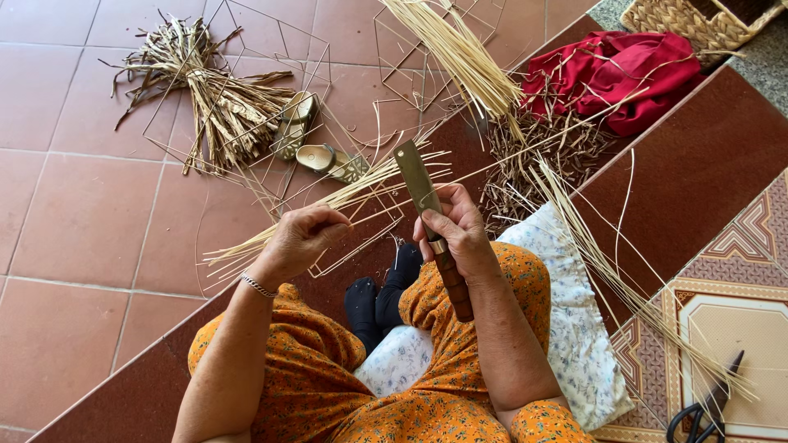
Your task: The person sits on the floor and uses a knife to split dried plant fibers into thinner strands. They repeatedly pull strands from a bundle, run the knife along their length to separate them, and place the processed strands aside.
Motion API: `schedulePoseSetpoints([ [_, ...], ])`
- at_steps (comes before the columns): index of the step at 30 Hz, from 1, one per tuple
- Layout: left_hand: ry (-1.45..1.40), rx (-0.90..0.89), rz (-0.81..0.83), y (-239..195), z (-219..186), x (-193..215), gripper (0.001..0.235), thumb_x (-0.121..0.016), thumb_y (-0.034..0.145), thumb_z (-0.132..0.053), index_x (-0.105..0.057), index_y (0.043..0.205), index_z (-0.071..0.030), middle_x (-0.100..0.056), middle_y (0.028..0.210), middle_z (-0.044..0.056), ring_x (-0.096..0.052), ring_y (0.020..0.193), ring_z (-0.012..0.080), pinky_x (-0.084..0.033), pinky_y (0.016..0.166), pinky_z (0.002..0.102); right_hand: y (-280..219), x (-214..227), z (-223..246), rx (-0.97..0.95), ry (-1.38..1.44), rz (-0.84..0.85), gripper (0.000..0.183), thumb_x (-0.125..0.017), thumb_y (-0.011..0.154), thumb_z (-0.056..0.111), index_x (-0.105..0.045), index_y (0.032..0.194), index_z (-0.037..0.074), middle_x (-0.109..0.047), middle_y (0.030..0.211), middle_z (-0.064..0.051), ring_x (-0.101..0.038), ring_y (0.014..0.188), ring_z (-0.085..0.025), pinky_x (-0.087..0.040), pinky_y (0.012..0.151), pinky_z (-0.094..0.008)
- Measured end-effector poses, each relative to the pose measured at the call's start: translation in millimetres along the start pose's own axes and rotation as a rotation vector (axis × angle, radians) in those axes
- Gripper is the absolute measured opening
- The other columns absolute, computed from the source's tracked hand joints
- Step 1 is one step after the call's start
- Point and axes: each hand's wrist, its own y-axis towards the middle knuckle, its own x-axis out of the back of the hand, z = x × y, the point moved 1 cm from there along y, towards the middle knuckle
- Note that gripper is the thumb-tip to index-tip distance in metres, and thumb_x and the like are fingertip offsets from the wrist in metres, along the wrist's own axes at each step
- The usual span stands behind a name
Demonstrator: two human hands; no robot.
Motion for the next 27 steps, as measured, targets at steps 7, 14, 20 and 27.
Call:
schedulePoseSetpoints([
  [7, -0.141, 0.05, 0.038, 9, -4, -16, 0.017, -0.071, 0.094, -0.014, -0.076, 0.108, -0.007, -0.073, 0.088, -0.002, -0.062, 0.073, 0.0046, -0.054, 0.063, 0.023, 0, -10, -16, -0.043, -0.056, 0.061, 0.026, -0.055, 0.101, 0.004, -0.044, 0.124, 0.004, -0.068, 0.077, -0.012, -0.062, 0.051, -0.014, -0.053, 0.043, -0.026],
  [14, -0.072, 0.008, 0.024, 13, 7, -22, 0.011, -0.076, 0.092, -0.014, -0.078, 0.097, -0.005, -0.072, 0.079, -0.001, -0.061, 0.07, 0.0047, -0.054, 0.061, 0.023, 1, -11, -18, -0.03, -0.075, 0.072, 0.024, -0.055, 0.101, 0.004, -0.045, 0.123, 0.003, -0.07, 0.078, -0.013, -0.063, 0.051, -0.014, -0.053, 0.043, -0.026],
  [20, -0.102, 0.037, 0.03, -1, 23, 0, 0.007, -0.076, 0.092, -0.011, -0.078, 0.096, -0.005, -0.07, 0.079, -0.001, -0.057, 0.07, 0.0036, -0.051, 0.06, 0.024, 0, 4, -7, 0.025, -0.061, 0.005, 0.025, -0.056, 0.101, 0.004, -0.045, 0.123, 0.003, -0.067, 0.078, -0.013, -0.061, 0.051, -0.014, -0.052, 0.043, -0.026],
  [27, 0.066, -0.001, 0.031, 0, 22, 27, 0.011, -0.079, 0.089, -0.012, -0.078, 0.097, -0.004, -0.072, 0.079, -0.002, -0.059, 0.072, 0.0048, -0.05, 0.065, 0.021, 1, 10, -4, 0.098, -0.01, -0.007, 0.022, -0.055, 0.103, 0.004, -0.044, 0.122, 0.003, -0.068, 0.079, -0.013, -0.061, 0.051, -0.014, -0.052, 0.044, -0.025],
])
